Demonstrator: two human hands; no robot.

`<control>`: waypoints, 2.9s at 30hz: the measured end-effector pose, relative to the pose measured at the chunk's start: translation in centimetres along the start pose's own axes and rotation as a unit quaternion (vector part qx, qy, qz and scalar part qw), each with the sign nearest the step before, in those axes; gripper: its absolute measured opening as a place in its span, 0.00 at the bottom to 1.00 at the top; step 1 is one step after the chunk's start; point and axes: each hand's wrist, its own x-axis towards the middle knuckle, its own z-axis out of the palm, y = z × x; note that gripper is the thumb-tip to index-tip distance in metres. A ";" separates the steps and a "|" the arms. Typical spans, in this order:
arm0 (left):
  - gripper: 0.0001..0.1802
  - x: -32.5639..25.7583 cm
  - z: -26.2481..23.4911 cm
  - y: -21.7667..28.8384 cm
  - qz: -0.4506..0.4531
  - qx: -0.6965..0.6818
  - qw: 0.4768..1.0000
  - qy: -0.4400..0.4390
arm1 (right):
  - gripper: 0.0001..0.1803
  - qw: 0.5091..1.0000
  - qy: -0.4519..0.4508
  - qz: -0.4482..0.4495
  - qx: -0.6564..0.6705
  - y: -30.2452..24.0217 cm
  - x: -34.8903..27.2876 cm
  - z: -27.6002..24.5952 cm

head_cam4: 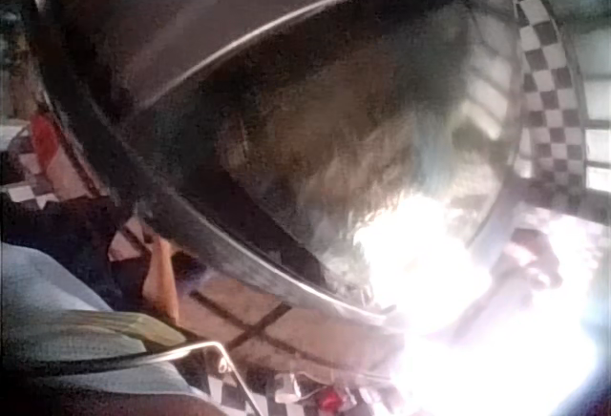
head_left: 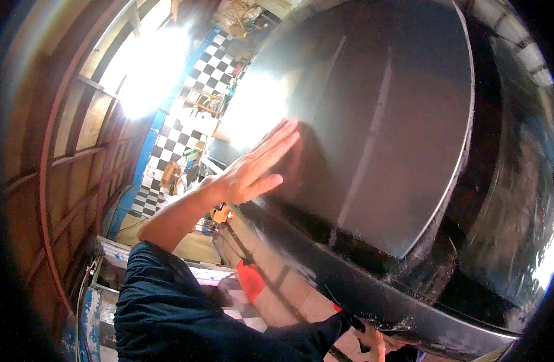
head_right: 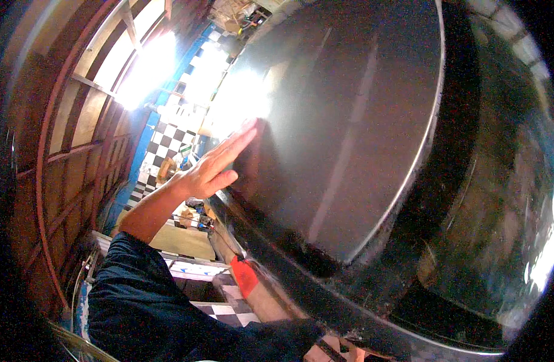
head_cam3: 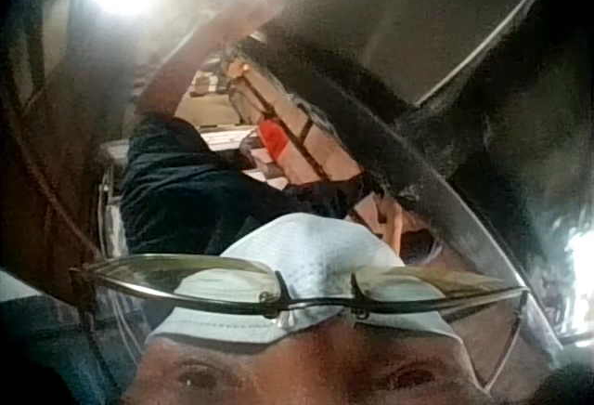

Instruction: The person applies a transparent protective film to the hood of a dark gray car. They use a squeegee to smooth the film, spray liquid from a bottle, and use a small tool to trim the edges. The person repeatedly smooths and adjusts the film to remove bubbles and ensure adhesion.

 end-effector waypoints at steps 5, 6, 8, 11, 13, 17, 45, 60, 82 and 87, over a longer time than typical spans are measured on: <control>0.36 1.5 -0.7 -4.9 -0.035 -0.006 0.999 0.010 | 0.35 0.999 0.036 0.008 0.012 0.0 -0.3 0.9; 0.36 1.3 -0.4 -7.9 -0.071 -0.030 0.996 0.044 | 0.35 0.999 0.037 0.009 0.009 -0.1 -0.2 1.0; 0.36 0.8 0.0 -15.6 -0.161 0.000 0.984 0.074 | 0.35 0.999 0.044 0.014 0.009 -0.1 -0.2 1.0; 0.38 -4.0 0.5 -26.4 -0.324 -0.091 0.927 0.165 | 0.35 0.999 0.039 0.005 0.010 -0.4 0.0 1.2; 0.39 -5.7 0.6 -29.7 -0.455 -0.184 0.848 0.201 | 0.35 0.999 0.043 0.002 0.012 -0.4 0.0 1.2; 0.40 -3.4 2.1 -28.3 -0.453 -0.196 0.834 0.247 | 0.35 0.998 0.062 0.008 0.015 -0.3 0.0 1.2; 0.36 -2.3 2.2 7.6 0.250 -0.128 0.958 0.055 | 0.34 0.994 0.088 -0.034 -0.053 -1.8 -3.5 -0.6; 0.14 -10.5 5.9 -3.1 -0.062 -0.012 0.887 0.457 | 0.24 0.978 0.194 -0.001 0.082 -16.3 -18.5 3.9; 0.18 -15.0 9.1 4.2 0.101 -0.384 0.779 0.485 | 0.35 0.866 0.332 -0.157 0.340 -40.2 -28.2 3.3; 0.21 -20.2 11.2 10.6 0.097 -0.823 0.547 0.124 | 0.39 0.842 0.157 -0.229 0.463 -45.9 -25.3 3.0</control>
